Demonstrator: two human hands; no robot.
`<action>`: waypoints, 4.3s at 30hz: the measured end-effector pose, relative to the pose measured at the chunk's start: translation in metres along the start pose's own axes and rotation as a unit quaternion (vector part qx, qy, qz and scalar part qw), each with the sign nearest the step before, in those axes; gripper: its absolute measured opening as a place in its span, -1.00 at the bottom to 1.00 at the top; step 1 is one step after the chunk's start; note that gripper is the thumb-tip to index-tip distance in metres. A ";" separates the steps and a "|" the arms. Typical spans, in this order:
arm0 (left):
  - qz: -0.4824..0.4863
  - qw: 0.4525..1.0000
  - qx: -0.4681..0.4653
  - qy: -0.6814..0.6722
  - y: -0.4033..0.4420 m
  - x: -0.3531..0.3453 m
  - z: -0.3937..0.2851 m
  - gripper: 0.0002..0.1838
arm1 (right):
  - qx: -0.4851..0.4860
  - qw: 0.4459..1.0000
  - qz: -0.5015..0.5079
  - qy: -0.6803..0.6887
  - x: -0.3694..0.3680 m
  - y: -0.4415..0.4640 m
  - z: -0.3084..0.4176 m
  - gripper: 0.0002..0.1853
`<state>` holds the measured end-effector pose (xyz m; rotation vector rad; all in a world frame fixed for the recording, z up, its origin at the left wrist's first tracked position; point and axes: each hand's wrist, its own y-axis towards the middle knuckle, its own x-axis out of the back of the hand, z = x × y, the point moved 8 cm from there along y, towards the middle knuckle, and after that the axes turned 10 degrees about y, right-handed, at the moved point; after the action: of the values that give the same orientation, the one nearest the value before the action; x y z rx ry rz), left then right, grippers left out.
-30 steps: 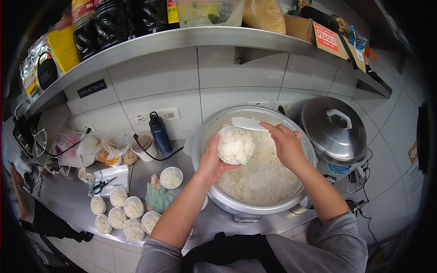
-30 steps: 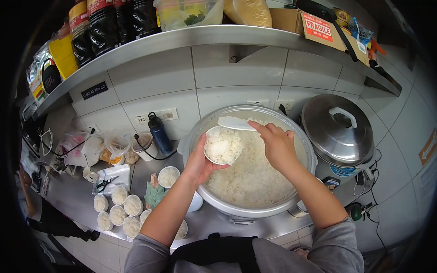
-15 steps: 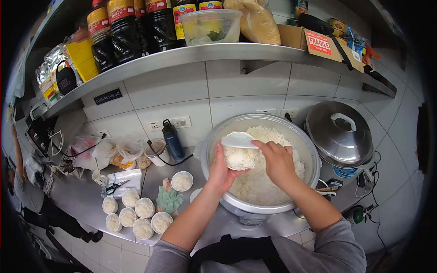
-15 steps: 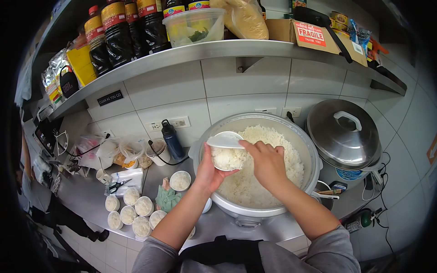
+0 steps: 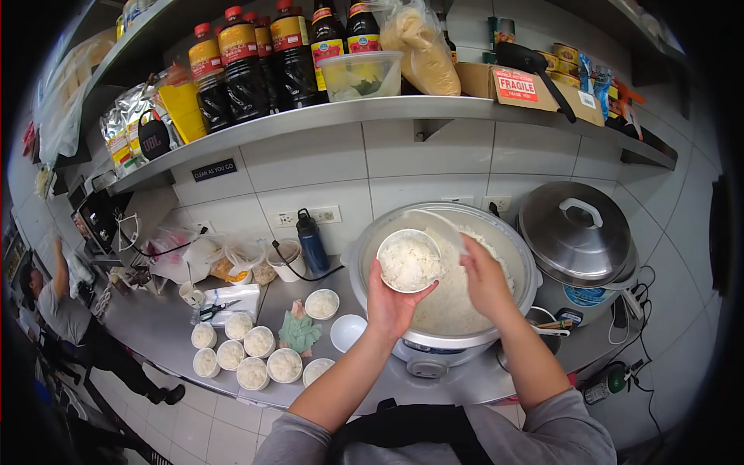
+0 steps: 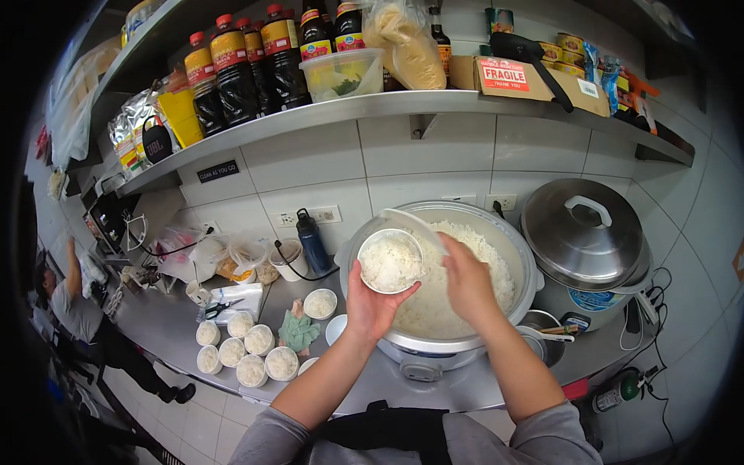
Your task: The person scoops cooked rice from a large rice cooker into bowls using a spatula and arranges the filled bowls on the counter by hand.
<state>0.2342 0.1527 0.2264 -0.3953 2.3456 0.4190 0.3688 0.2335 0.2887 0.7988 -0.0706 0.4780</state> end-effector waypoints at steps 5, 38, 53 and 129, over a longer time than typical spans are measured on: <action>-0.042 0.999 -0.025 0.004 -0.010 -0.013 0.007 -0.33 | 0.068 0.957 0.050 -0.277 -0.007 -0.031 0.039 -0.48; -0.163 0.975 -0.033 0.145 -0.035 0.036 -0.018 -0.41 | 0.025 0.942 0.235 -0.240 -0.033 -0.020 0.049 -0.64; -0.608 0.729 -0.251 0.191 -0.320 0.357 -0.165 -0.39 | -0.242 0.963 -0.117 -0.013 0.121 -0.093 -0.100 -0.48; -0.091 0.865 0.055 0.490 0.082 0.078 -0.004 -0.30 | -0.253 0.684 0.622 -0.285 -0.038 -0.043 -0.088 -0.60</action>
<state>0.1451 0.2123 0.1898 -0.9341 3.2388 -0.0573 0.3432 0.2549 0.1886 0.1947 -1.3596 1.4042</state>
